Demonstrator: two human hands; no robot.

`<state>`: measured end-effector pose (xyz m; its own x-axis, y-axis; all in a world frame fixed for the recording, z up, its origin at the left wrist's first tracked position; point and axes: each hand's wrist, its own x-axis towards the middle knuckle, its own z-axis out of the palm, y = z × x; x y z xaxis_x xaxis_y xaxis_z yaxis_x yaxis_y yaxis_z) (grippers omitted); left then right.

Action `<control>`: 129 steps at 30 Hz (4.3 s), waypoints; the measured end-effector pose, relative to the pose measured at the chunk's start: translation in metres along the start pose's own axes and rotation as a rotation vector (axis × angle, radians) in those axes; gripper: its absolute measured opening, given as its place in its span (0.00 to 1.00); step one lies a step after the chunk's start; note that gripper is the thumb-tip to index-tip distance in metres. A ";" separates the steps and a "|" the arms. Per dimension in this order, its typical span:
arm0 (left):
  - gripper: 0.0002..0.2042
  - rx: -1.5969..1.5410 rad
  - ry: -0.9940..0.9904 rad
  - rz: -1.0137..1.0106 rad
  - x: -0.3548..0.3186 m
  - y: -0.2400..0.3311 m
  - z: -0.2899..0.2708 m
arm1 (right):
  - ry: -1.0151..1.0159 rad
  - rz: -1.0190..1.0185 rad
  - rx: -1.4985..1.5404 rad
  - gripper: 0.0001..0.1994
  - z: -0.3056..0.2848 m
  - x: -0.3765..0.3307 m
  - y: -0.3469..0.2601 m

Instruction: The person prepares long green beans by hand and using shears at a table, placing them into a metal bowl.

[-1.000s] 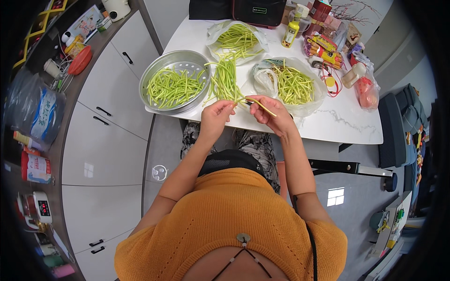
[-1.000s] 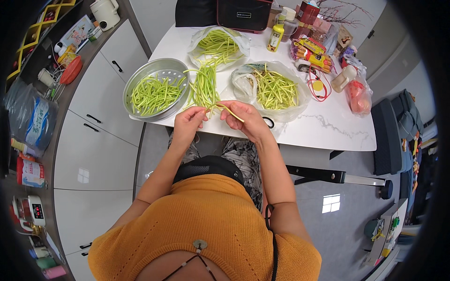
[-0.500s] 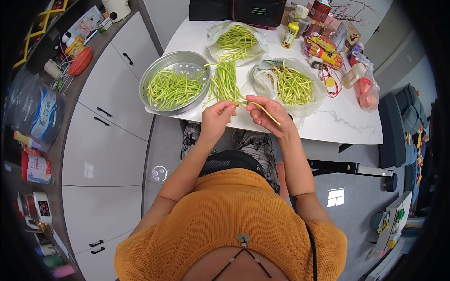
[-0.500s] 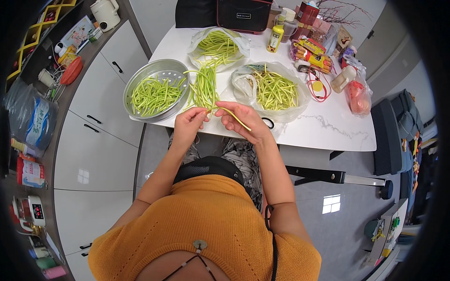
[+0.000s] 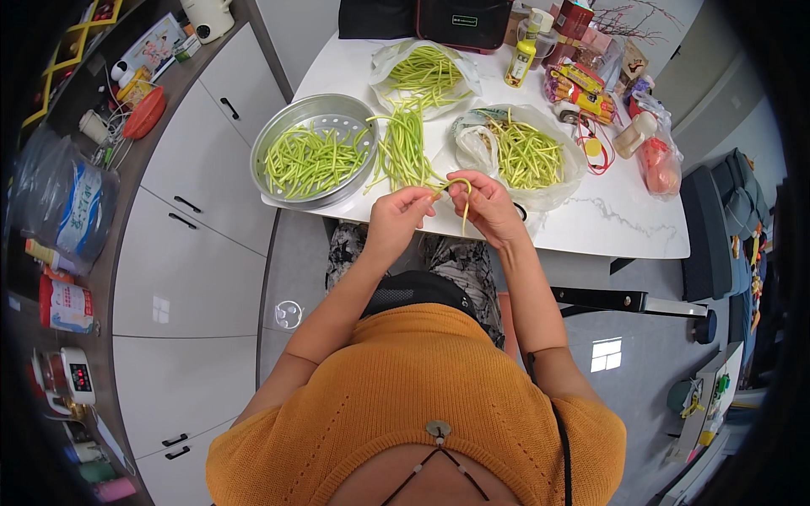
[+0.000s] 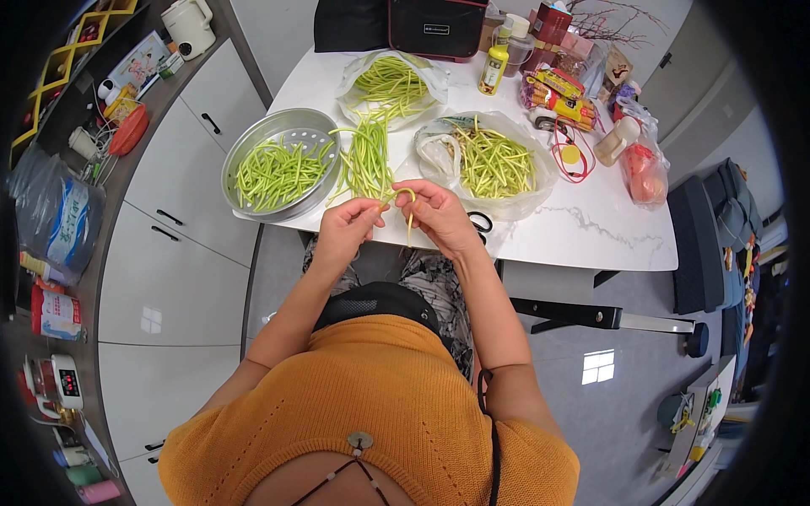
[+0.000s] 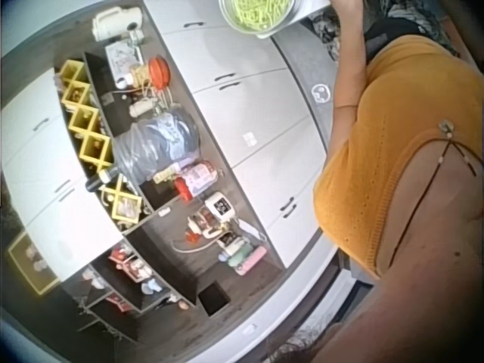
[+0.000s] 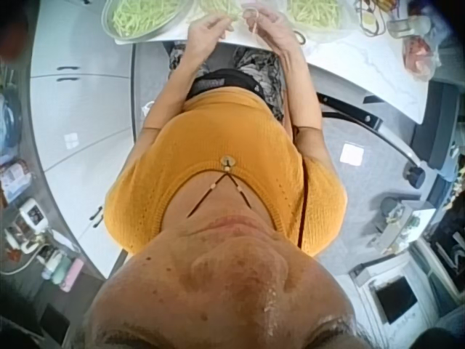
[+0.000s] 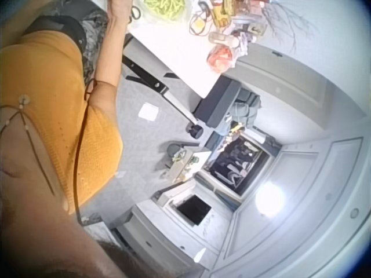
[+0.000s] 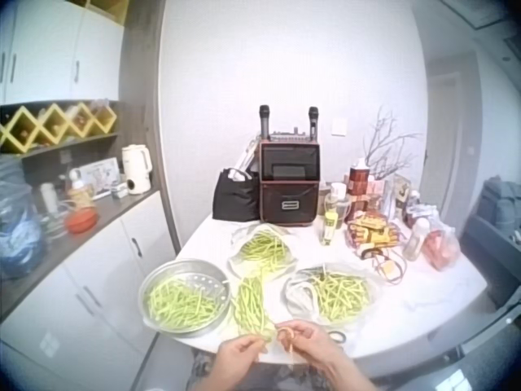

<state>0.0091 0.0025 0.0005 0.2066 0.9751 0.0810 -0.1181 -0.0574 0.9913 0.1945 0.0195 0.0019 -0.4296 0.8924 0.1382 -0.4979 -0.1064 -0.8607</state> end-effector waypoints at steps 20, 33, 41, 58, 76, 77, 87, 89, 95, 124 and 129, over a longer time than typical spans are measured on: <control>0.10 0.008 -0.169 -0.113 -0.006 0.005 0.006 | 0.303 -0.103 -0.071 0.06 -0.006 0.004 -0.003; 0.10 -0.017 -0.200 -0.182 -0.003 0.001 0.015 | 0.362 -0.155 -0.295 0.06 0.007 0.004 -0.007; 0.07 -0.318 -0.045 -0.180 0.000 -0.009 0.003 | 0.379 -0.357 -0.913 0.05 0.021 -0.001 -0.013; 0.07 -0.617 0.321 0.090 0.025 0.004 -0.045 | 0.354 -0.488 -1.115 0.04 0.022 -0.010 -0.029; 0.09 0.164 0.578 0.305 0.039 -0.003 -0.101 | 0.589 -0.421 -1.451 0.06 -0.030 0.022 -0.029; 0.08 0.190 0.565 0.313 0.038 -0.004 -0.094 | 0.559 -0.431 -1.450 0.06 -0.027 0.024 -0.025; 0.06 0.361 0.268 0.243 0.010 -0.023 -0.037 | 0.444 -0.416 -1.646 0.05 -0.026 0.047 -0.004; 0.06 0.347 0.260 0.249 0.010 -0.025 -0.035 | 0.514 -0.466 -1.632 0.04 -0.032 0.048 -0.008; 0.07 0.375 0.231 0.209 0.012 -0.027 -0.031 | 0.480 -0.123 -1.285 0.08 -0.088 0.050 -0.011; 0.08 0.253 0.158 0.109 0.013 -0.036 -0.031 | 0.408 -0.133 -0.102 0.23 -0.115 0.009 -0.091; 0.08 0.249 0.148 0.108 0.013 -0.037 -0.031 | 0.467 -0.131 -0.149 0.23 -0.102 0.024 -0.083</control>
<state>-0.0140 0.0240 -0.0385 0.0595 0.9800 0.1900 0.1139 -0.1957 0.9740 0.3025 0.0946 0.0263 0.0287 0.9986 0.0449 -0.3971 0.0526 -0.9163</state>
